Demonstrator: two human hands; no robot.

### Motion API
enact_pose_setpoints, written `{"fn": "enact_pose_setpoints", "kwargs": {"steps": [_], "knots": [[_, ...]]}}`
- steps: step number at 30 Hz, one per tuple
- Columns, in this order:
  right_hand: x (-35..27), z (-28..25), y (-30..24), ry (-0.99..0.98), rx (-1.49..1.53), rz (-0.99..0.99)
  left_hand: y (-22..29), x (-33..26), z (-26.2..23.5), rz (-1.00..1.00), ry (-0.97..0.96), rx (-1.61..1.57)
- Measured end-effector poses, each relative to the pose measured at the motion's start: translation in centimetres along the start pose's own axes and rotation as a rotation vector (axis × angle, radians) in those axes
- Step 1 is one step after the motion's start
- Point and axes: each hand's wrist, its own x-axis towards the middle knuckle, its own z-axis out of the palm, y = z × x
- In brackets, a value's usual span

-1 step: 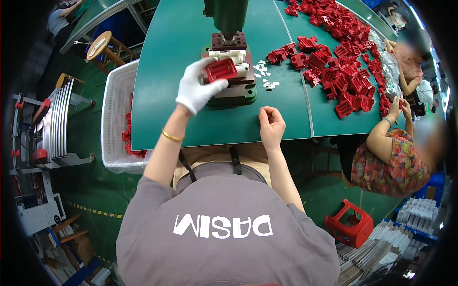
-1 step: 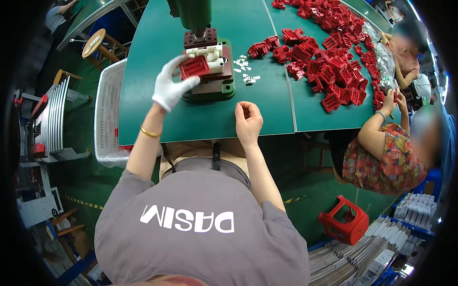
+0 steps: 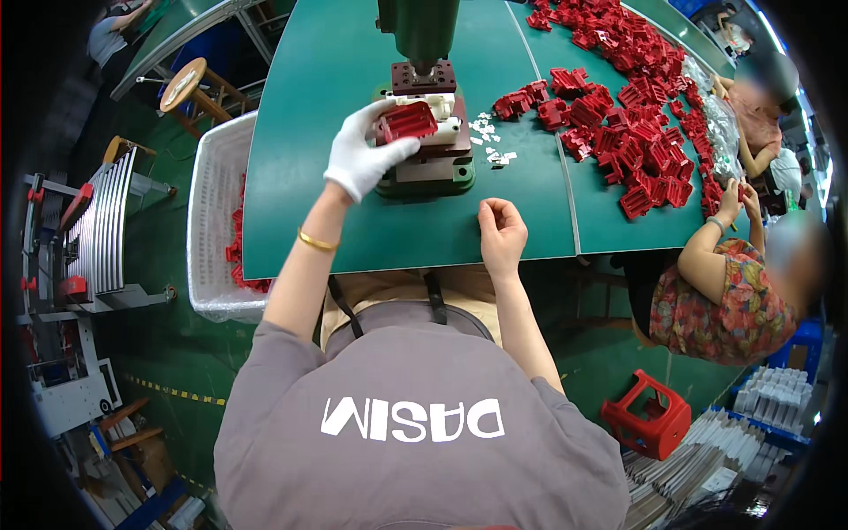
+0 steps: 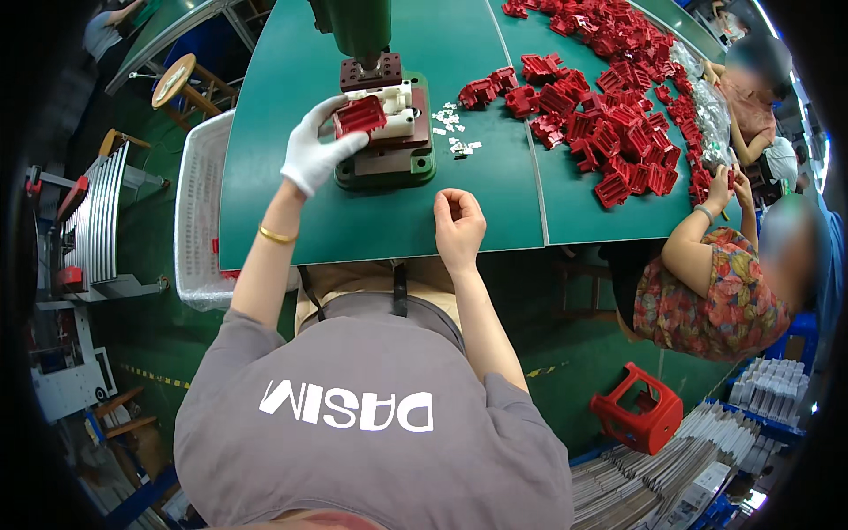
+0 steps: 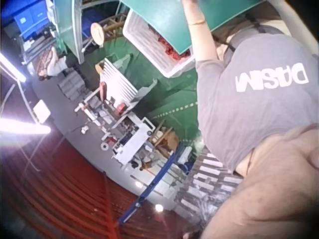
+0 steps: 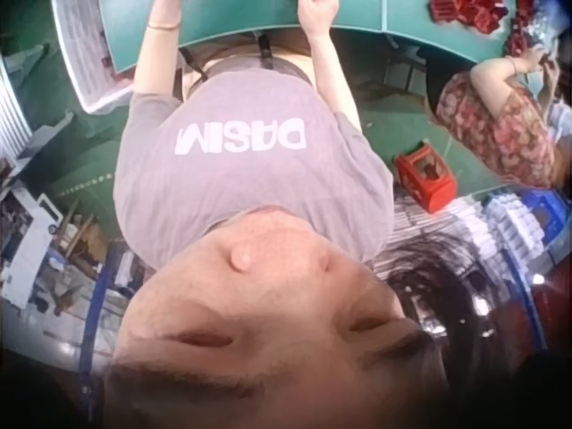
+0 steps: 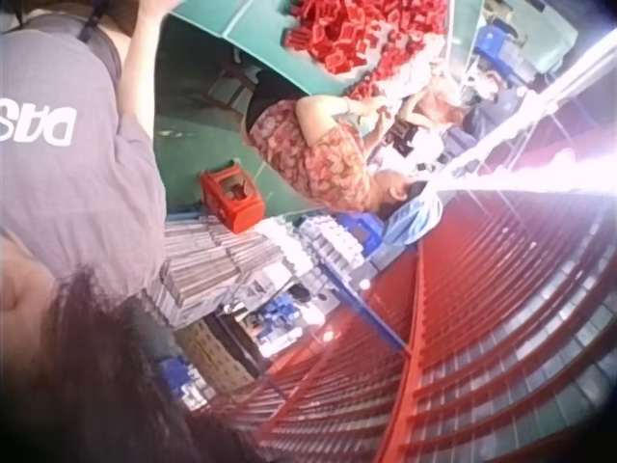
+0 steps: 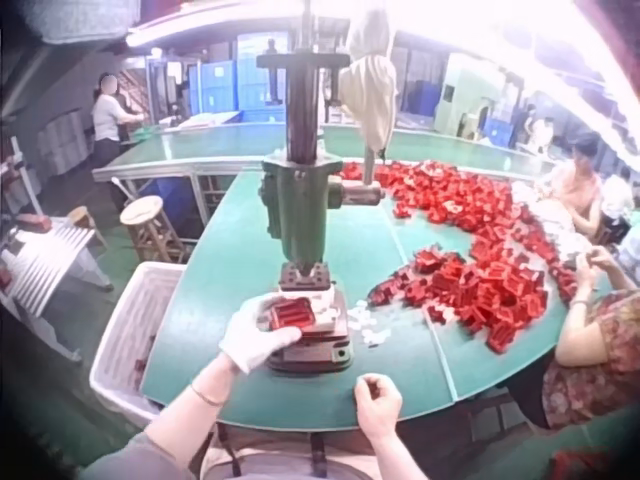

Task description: Using a manual press to assemble small white pins into red plastic housings.

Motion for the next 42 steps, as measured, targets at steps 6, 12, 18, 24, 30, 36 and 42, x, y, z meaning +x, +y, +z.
{"fn": "enact_pose_setpoints", "kwargs": {"steps": [6,12,18,24,30,36,42], "knots": [[-0.2,0.3,-0.7,-0.013,-0.098,-0.064,-0.7,4.7,0.3,-0.045,-0.15,-0.052],[-0.5,0.5,-1.3,-0.017,-0.137,-0.105,-1.8,5.8,-0.4,-0.007,-0.17,0.017],[-0.4,0.9,-1.5,-0.023,-0.193,-0.151,-1.0,7.1,-1.2,0.254,-0.245,0.393],[-0.5,1.1,-1.5,-0.033,-0.214,-0.164,0.5,8.2,-1.6,0.222,-0.378,0.448],[-0.5,1.2,-1.5,-0.051,-0.249,-0.18,1.0,8.0,-0.6,0.231,-0.272,0.725],[4.0,1.0,-2.9,-0.039,-0.03,-0.193,-0.8,4.4,-1.9,0.118,-0.343,0.17],[20.4,1.5,-24.1,0.081,-0.004,-0.829,-2.0,-3.0,-5.2,0.038,-0.082,0.363]]}}
